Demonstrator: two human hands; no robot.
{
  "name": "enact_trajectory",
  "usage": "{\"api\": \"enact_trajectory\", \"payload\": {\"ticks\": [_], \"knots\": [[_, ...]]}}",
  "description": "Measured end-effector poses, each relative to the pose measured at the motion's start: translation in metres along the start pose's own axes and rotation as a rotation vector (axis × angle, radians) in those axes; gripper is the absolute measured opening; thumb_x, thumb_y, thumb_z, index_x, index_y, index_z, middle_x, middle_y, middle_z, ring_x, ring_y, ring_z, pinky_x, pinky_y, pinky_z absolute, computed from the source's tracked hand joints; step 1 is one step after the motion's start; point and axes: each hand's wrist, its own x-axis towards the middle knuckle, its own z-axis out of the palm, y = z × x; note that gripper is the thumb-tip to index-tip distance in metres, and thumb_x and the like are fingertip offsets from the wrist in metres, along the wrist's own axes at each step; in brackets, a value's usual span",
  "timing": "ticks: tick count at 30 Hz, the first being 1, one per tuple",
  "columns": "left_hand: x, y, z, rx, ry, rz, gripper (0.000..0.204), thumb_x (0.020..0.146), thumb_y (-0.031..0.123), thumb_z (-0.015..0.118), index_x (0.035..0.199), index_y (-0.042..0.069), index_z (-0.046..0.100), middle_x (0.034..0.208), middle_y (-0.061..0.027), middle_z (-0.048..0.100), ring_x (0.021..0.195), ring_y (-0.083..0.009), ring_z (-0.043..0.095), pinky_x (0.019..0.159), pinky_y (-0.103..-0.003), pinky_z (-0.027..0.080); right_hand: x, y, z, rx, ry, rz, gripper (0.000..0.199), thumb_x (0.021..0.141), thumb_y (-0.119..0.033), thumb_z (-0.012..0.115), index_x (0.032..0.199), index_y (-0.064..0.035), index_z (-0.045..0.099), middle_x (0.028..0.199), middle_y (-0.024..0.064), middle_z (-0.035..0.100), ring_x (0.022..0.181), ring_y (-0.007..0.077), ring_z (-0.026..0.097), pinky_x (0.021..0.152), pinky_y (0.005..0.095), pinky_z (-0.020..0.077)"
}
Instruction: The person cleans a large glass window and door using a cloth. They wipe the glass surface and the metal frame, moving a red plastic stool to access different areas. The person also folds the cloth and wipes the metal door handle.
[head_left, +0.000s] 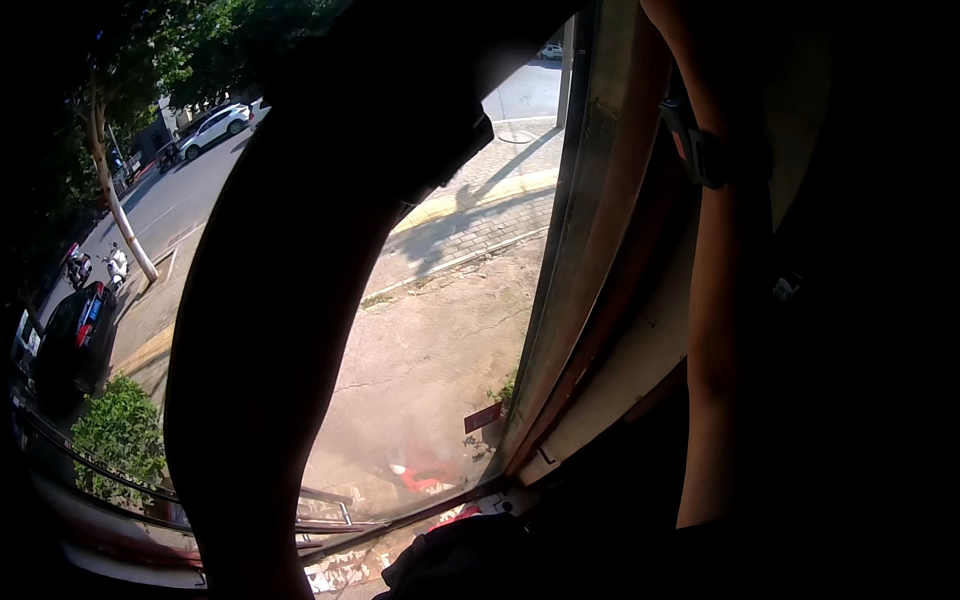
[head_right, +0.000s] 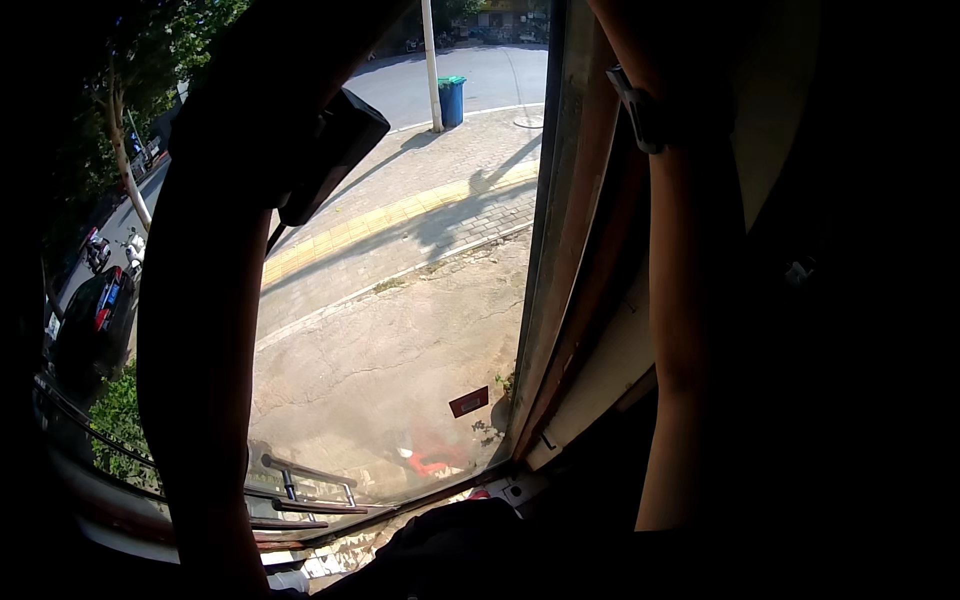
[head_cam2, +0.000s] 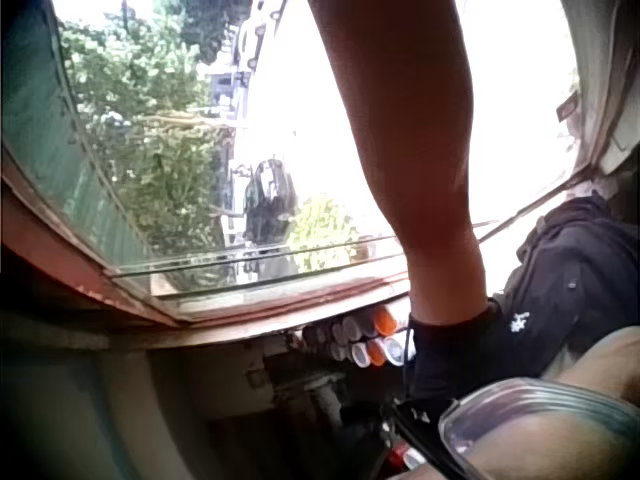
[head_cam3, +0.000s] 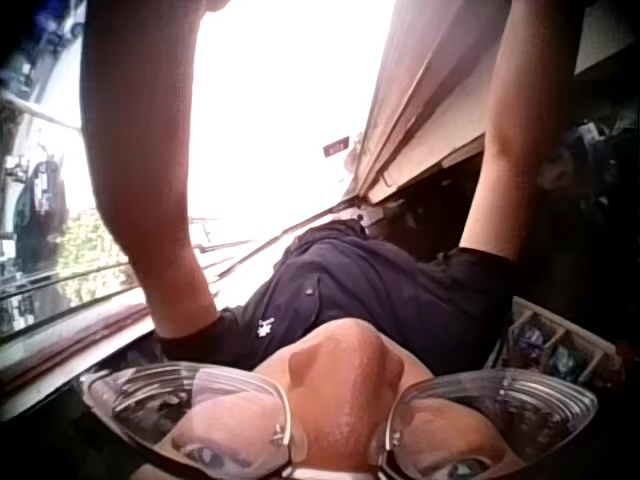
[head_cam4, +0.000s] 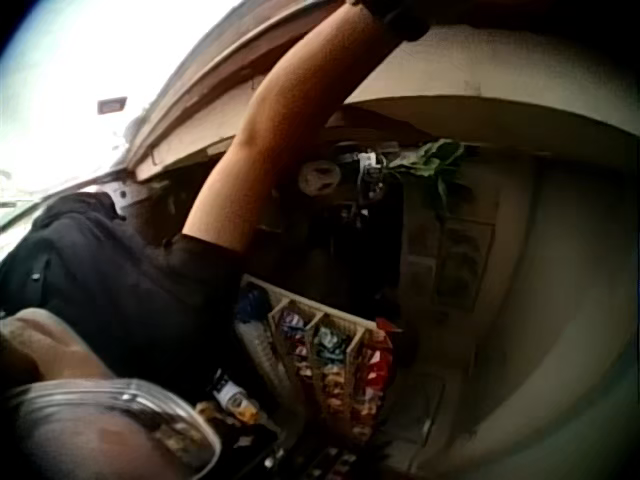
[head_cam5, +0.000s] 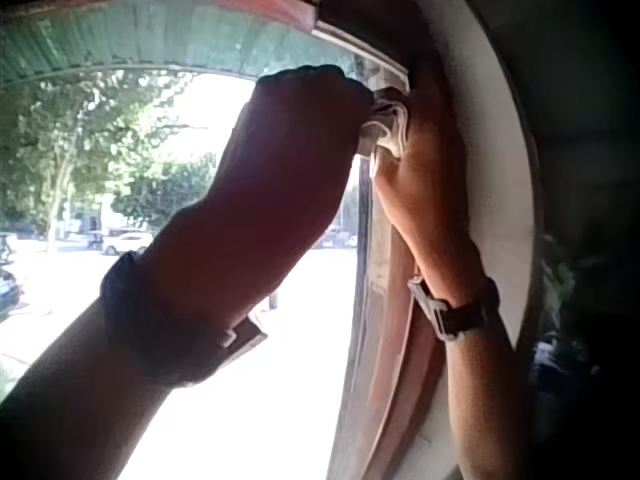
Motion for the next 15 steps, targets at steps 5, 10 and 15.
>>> {"api": "enact_trajectory", "payload": {"ticks": [5,10,15], "knots": [[-0.057,0.113,-0.02,-0.32,-0.282,-0.464,0.018,0.092,0.012,0.074,0.106,0.005,0.066,0.095,-0.0077,0.067,0.087,-0.0151,0.067,0.07,-0.023,0.059,-0.143,-0.005,-0.062,0.012,-0.325,0.187,0.025,0.083,-0.002,0.075,0.106,-0.0069,0.067,0.085,0.005,0.062,0.074,0.0148,0.064,0.064,0.0253,0.0516],[-0.1,0.192,-0.105,-0.246,-0.752,-0.539,0.027,0.078,0.01,0.081,0.098,0.004,0.065,0.112,-0.0096,0.059,0.096,-0.0187,0.061,0.076,-0.029,0.062,-0.223,-0.097,-0.106,0.183,-0.501,0.32,0.057,0.07,-0.016,0.091,0.12,-0.01,0.065,0.114,0.008,0.061,0.109,0.0277,0.059,0.091,0.042,0.052],[-0.071,0.154,-0.034,-0.226,-0.512,-0.571,0.022,0.083,0.013,0.082,0.101,0.005,0.072,0.107,-0.0071,0.067,0.087,-0.0144,0.055,0.056,-0.023,0.053,-0.162,-0.023,-0.063,0.121,-0.369,0.23,0.041,0.083,-0.012,0.081,0.118,-0.0081,0.06,0.113,0.0102,0.06,0.105,0.025,0.061,0.087,0.0385,0.054]]}}
